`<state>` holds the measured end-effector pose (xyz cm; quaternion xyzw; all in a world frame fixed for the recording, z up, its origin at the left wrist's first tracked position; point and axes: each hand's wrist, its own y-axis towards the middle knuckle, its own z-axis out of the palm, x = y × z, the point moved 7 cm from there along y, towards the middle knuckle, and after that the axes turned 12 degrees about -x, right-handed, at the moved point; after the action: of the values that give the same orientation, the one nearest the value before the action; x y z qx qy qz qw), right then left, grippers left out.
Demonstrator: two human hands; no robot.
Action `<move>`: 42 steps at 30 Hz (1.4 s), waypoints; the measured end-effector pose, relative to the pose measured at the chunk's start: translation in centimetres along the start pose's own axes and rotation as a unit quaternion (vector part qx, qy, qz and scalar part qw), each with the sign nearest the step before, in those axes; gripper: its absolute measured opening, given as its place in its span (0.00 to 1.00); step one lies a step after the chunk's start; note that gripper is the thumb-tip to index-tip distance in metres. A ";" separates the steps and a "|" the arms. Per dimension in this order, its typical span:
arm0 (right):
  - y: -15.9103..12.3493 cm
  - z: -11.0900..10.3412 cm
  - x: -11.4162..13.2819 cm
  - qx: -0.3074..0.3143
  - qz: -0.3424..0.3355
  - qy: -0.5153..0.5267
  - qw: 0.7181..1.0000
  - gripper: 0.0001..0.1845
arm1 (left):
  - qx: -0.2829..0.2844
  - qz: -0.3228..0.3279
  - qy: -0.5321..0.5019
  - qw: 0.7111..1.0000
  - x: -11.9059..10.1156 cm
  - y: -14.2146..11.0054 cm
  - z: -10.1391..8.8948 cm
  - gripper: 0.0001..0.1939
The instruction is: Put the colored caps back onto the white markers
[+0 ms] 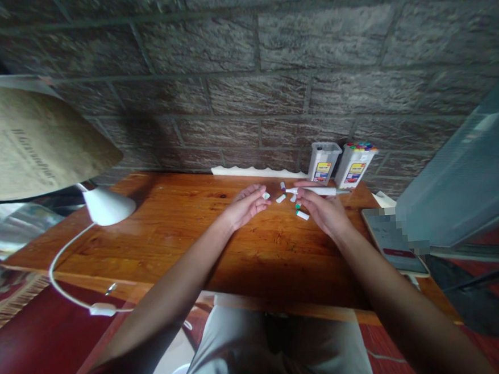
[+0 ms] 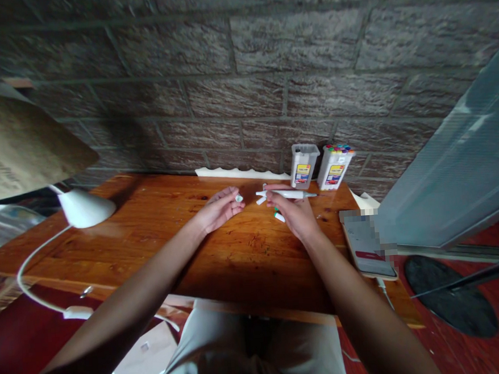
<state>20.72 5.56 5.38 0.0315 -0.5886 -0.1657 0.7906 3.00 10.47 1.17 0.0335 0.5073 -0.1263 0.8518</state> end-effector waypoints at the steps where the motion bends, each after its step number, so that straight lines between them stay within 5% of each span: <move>1: -0.1 0.0 0.0 0.001 -0.010 -0.011 1.000 0.12 | 0.004 -0.004 0.001 1.000 0.2 0.0 0.1 0.17; 10: -1.2 0.8 1.1 0.043 -0.119 -0.185 0.975 0.10 | 0.019 -0.004 0.020 1.000 1.1 -0.4 1.3 0.17; 22: -1.6 1.1 1.2 0.018 -0.165 -0.206 0.964 0.10 | 0.029 0.008 0.034 0.999 1.4 -0.4 1.4 0.17; 34: -2.4 2.3 1.8 0.010 -0.276 -0.282 0.919 0.09 | 0.030 0.052 0.051 0.997 1.5 0.1 2.1 0.20; 42: 0.1 -2.6 3.2 -0.112 -0.337 -0.324 0.877 0.10 | -0.005 0.070 0.001 0.998 0.2 0.1 1.1 0.21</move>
<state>23.98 4.33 7.52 0.0838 -0.7434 -0.4875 0.4502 4.05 10.36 1.53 0.0653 0.5051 -0.0637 0.8582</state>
